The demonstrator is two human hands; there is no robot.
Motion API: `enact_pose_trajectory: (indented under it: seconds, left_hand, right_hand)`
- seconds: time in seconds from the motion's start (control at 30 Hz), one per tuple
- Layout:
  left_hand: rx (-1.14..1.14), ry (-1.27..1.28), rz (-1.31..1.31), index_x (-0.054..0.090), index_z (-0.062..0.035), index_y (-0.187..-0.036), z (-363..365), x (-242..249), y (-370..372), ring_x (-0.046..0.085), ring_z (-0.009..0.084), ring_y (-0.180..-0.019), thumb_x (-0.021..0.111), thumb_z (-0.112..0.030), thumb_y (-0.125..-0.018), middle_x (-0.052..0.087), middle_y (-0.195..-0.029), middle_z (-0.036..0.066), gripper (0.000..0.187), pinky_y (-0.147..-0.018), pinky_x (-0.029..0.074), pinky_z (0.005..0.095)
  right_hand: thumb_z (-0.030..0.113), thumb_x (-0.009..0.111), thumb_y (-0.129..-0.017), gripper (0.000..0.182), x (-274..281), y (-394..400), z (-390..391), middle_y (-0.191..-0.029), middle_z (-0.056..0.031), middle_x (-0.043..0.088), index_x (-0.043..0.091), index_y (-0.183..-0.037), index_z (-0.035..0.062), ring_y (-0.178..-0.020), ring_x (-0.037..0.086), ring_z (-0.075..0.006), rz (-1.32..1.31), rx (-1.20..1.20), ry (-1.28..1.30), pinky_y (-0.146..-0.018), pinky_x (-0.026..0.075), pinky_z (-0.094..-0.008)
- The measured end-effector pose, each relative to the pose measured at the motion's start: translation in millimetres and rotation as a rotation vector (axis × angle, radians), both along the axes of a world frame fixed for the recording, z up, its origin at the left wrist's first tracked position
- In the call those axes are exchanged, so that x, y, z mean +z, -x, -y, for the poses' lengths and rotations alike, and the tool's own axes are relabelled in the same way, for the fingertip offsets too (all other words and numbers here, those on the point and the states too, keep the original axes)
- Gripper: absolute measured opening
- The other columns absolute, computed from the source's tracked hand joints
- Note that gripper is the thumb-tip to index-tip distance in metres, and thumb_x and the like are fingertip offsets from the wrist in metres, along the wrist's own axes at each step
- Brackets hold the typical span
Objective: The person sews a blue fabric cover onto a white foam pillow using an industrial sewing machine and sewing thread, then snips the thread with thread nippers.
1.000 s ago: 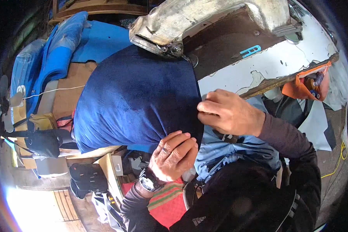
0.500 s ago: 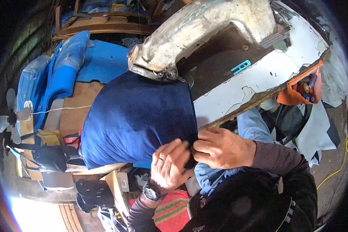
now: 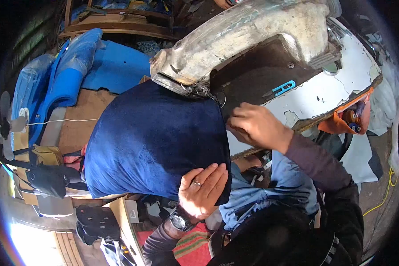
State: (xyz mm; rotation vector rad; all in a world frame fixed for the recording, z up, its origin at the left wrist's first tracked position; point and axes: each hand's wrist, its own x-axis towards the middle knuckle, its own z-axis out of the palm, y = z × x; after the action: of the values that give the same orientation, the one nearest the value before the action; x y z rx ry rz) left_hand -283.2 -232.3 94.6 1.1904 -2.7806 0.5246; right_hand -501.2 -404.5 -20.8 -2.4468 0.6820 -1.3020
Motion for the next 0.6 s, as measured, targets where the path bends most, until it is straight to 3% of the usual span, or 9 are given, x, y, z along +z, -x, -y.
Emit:
enact_pose_trajectory:
  seconds: [0.17, 0.37, 0.6]
  left_hand:
    - [0.011, 0.009, -0.054, 0.082, -0.0076, -0.124, -1.2, 0.8, 1.8, 0.072, 0.0206, -0.126, 0.071, -0.023, -0.080, 0.080, -0.135, 0.005, 0.047, -0.110, 0.048, 0.0426]
    - [0.009, 0.015, -0.082, 0.083, -0.0078, -0.121, -0.4, -0.5, 2.1, 0.072, 0.0198, -0.125, 0.067, -0.019, -0.087, 0.081, -0.133, 0.005, 0.039, -0.109, 0.049, 0.0415]
    - [0.012, 0.014, -0.083, 0.083, -0.0083, -0.122, 0.4, -1.1, 1.8, 0.072, 0.0195, -0.125, 0.067, -0.020, -0.088, 0.080, -0.134, 0.005, 0.039, -0.109, 0.049, 0.0416]
  right_hand:
    - [0.007, 0.080, -0.082, 0.020, -0.2, -17.0, 25.1, -0.102, -0.0093, 0.073, 0.079, -0.102, 0.0038, -0.101, 0.072, -0.0313, -0.102, 0.052, 0.111, -0.092, 0.063, -0.0433]
    - [0.009, 0.079, -0.084, 0.021, 10.7, -19.6, 36.2, -0.109, -0.0084, 0.077, 0.080, -0.104, 0.0036, -0.102, 0.072, -0.0288, -0.134, 0.059, 0.188, -0.092, 0.063, -0.0419]
    - [0.010, 0.080, -0.085, 0.022, 6.6, -19.3, 34.1, -0.114, -0.0070, 0.076, 0.080, -0.106, 0.0053, -0.102, 0.070, -0.0275, -0.158, 0.067, 0.225, -0.094, 0.062, -0.0404]
